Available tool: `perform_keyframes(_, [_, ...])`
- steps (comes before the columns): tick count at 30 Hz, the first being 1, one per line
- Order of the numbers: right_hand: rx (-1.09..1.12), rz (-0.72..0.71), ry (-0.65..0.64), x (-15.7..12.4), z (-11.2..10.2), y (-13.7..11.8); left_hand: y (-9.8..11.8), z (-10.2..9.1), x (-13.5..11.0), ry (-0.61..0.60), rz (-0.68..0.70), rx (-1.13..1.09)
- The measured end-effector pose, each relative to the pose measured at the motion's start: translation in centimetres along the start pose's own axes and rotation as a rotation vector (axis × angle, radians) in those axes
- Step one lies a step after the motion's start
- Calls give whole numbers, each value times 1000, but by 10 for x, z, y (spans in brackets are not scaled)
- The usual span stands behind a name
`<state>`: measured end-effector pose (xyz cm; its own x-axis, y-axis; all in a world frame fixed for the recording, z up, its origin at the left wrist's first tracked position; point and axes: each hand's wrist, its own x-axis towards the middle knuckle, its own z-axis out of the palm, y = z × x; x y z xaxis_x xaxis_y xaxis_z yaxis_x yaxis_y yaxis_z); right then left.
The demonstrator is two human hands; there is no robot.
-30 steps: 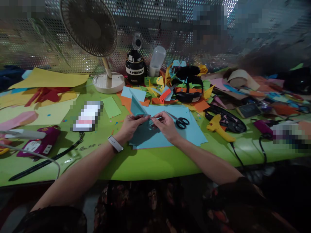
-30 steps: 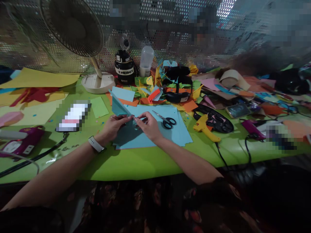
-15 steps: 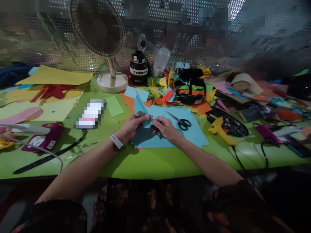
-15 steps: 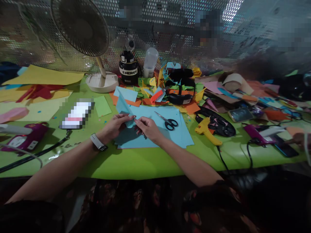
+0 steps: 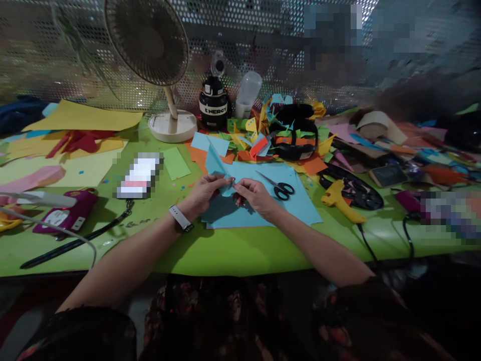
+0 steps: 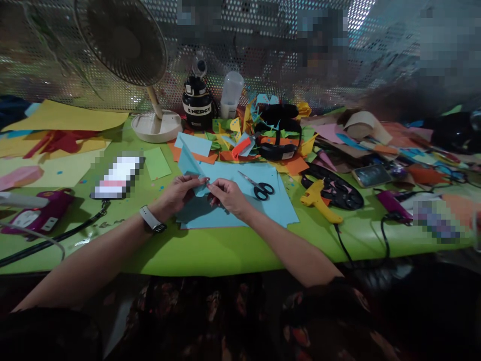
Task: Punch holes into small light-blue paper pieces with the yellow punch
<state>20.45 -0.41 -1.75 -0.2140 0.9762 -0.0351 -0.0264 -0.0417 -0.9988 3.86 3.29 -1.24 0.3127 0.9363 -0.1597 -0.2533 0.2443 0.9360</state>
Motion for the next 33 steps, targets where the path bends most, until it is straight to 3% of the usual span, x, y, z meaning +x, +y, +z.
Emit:
perform_keyframes(5, [12,25,-6,-1,0,-1,1,-2,-2,-36,-4,28])
perform_keyframes(10, [-9,-60,5,1,-2,1,1,1,-4,-17,-2,27])
perform_keyframes(17, [38,-47,67,3,-2,7,-5,6,-2,78,74,-63])
perform_keyframes(22, [-76,-172,101,6,-6,5,-9,7,-1,48,80,-69])
perform_keyframes(25, [-316,-323,162,5,-17,-3,-7,4,-4,0,109,124])
perform_keyframes(28, [-715,-588,274,2,-34,-12,2,1,-12,-7,316,558])
perform_keyframes(31, [-1057,-777,208,-1,-47,-18,14,-1,-20,52,840,1008])
perform_keyframes(33, [-1217,-813,114,-2,-50,-20,20,-2,-22,25,1092,1240])
